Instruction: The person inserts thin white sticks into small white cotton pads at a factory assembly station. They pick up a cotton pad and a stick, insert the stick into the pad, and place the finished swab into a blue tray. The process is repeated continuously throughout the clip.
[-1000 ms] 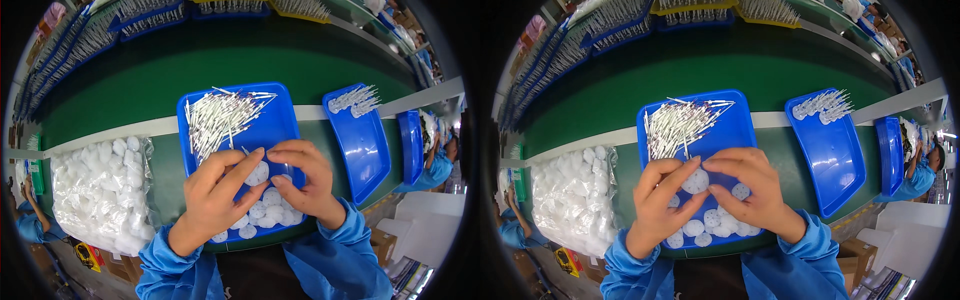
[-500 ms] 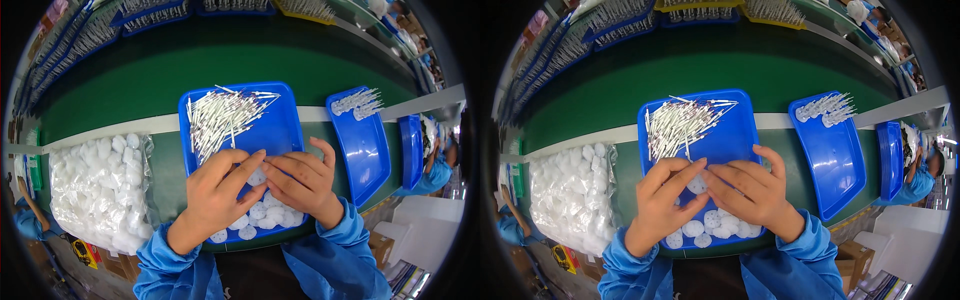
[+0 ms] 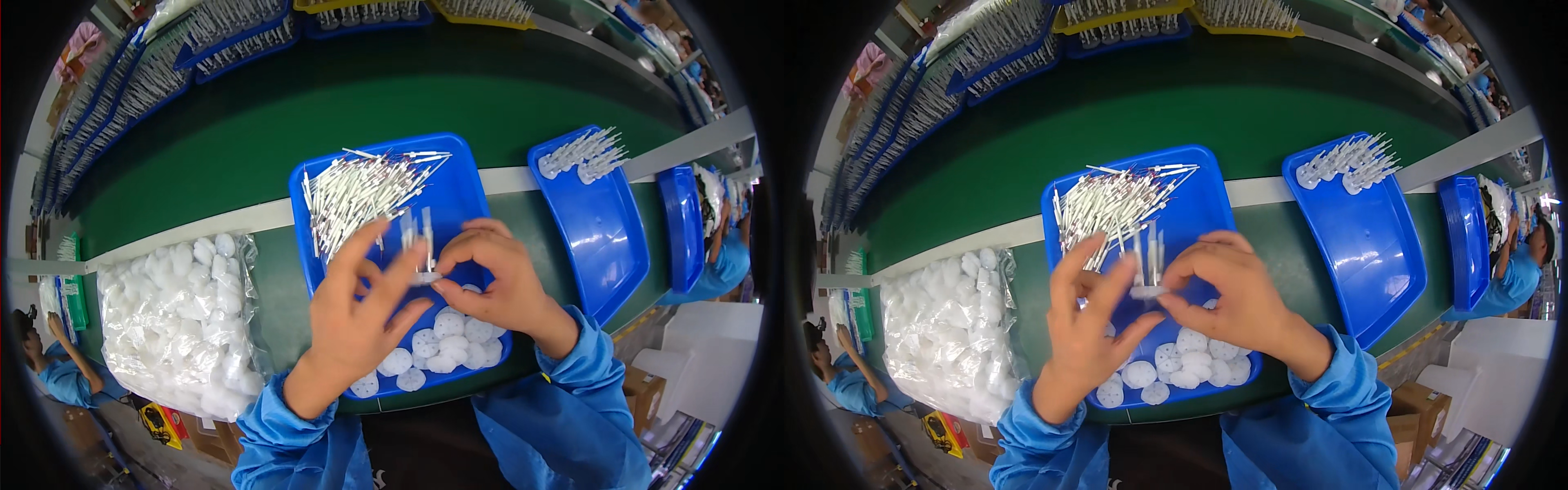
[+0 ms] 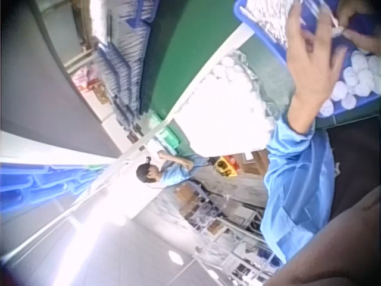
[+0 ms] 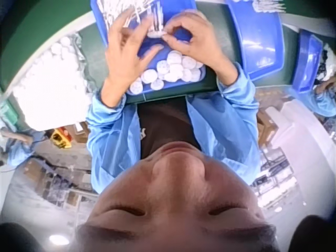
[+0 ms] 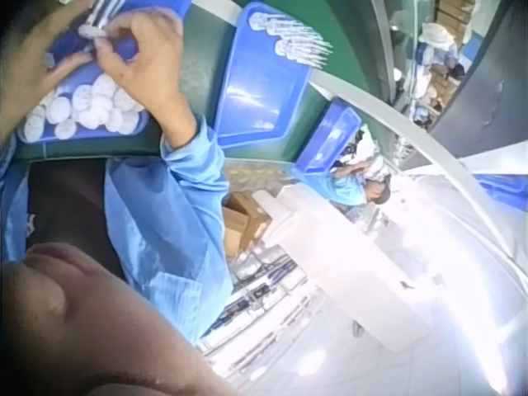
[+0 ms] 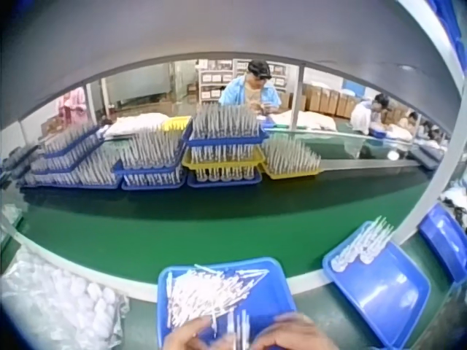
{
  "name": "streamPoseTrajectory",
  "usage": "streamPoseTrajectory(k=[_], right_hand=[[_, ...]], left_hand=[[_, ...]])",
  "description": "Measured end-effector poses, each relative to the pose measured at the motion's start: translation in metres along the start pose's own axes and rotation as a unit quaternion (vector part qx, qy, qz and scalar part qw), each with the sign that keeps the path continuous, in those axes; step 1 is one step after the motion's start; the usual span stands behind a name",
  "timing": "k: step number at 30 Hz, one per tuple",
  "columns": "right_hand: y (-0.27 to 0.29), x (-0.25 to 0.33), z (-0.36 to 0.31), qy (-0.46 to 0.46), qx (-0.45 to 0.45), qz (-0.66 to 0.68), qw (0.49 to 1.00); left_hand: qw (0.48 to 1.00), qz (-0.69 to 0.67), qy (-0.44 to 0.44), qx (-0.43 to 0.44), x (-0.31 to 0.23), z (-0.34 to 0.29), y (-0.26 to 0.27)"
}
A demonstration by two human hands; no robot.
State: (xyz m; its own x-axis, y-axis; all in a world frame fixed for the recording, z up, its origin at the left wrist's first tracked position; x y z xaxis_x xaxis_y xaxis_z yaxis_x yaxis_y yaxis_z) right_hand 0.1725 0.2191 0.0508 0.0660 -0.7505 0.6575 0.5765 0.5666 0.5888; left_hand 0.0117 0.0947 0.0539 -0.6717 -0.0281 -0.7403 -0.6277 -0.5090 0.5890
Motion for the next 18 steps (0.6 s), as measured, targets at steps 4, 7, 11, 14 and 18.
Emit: streamPoseTrajectory(k=[4, 7, 11, 14, 18], right_hand=[[-0.014, -0.013, -0.016, 0.124, 0.115, -0.294, 0.941], [-0.009, -0.009, -0.015, 0.090, 0.093, -0.263, 0.956], [0.002, -0.011, -0.015, 0.025, 0.058, -0.199, 0.978], [-0.004, -0.009, -0.012, 0.023, 0.045, -0.202, 0.978], [-0.012, -0.018, -0.012, 0.021, 0.055, -0.225, 0.973]], left_hand=[[0.983, 0.025, 0.118, 0.139, 0.026, -0.007, -0.012], [0.969, 0.056, 0.139, 0.196, 0.031, -0.012, -0.019], [0.980, 0.041, 0.120, 0.151, 0.030, -0.006, -0.017], [0.987, 0.046, 0.076, 0.136, 0.024, 0.008, -0.024], [0.982, 0.035, 0.086, 0.165, 0.019, 0.025, -0.035]])
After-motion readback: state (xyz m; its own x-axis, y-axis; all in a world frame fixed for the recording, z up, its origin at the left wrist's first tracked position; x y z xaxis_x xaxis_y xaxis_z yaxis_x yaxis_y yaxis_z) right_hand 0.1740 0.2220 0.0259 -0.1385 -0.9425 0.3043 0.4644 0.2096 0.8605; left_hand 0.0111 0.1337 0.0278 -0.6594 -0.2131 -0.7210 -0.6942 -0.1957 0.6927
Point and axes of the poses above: each hand's wrist, its own z-axis towards the middle knuckle, its own y-axis out of the back of the hand, x = y × z, the point moved 5 cm from there along z, towards the middle knuckle, and after that the axes turned 14 degrees about y, right-handed, at the moved point
